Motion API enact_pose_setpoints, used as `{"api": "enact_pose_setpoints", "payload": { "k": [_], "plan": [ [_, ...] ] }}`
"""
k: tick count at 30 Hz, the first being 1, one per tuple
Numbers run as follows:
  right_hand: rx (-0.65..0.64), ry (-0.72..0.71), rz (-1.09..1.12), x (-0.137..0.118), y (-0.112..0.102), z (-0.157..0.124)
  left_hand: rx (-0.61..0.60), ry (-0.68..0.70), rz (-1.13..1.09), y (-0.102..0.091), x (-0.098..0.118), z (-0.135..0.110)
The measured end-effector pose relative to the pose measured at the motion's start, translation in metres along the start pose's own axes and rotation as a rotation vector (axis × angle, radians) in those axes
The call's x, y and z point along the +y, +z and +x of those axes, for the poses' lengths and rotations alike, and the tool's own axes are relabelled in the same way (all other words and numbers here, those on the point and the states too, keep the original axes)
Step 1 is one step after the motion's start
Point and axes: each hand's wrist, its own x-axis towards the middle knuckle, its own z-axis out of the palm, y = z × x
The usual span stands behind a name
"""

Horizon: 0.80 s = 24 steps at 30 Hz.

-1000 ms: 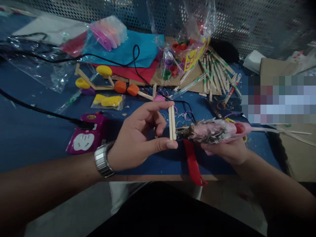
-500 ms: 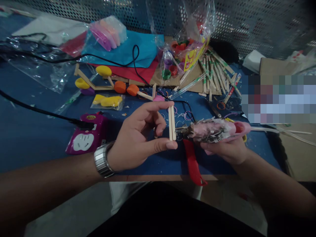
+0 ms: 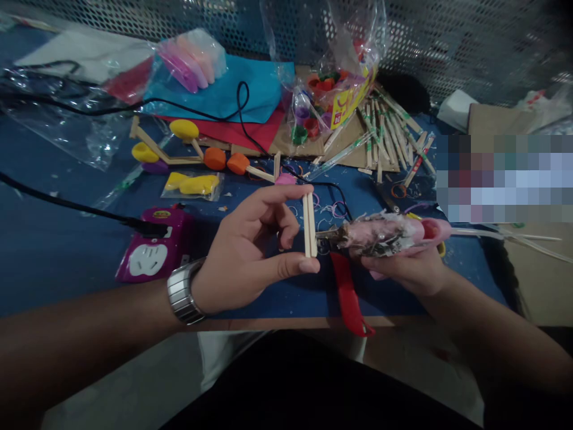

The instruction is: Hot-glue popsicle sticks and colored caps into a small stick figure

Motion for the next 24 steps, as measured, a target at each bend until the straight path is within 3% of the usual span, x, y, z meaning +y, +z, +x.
{"api": "enact_pose_setpoints", "payload": {
  "k": [6,24],
  "plan": [
    [-0.057,-0.085,-0.033,-0.002,-0.0016,0.001,-0.009,0.01,0.003,-0.0009,-0.0006,-0.0005],
    [0.005,0.001,-0.08,-0.001,-0.0013,-0.0017,0.01,-0.006,0.016,0.0009,0.001,-0.0011]
  ]
}}
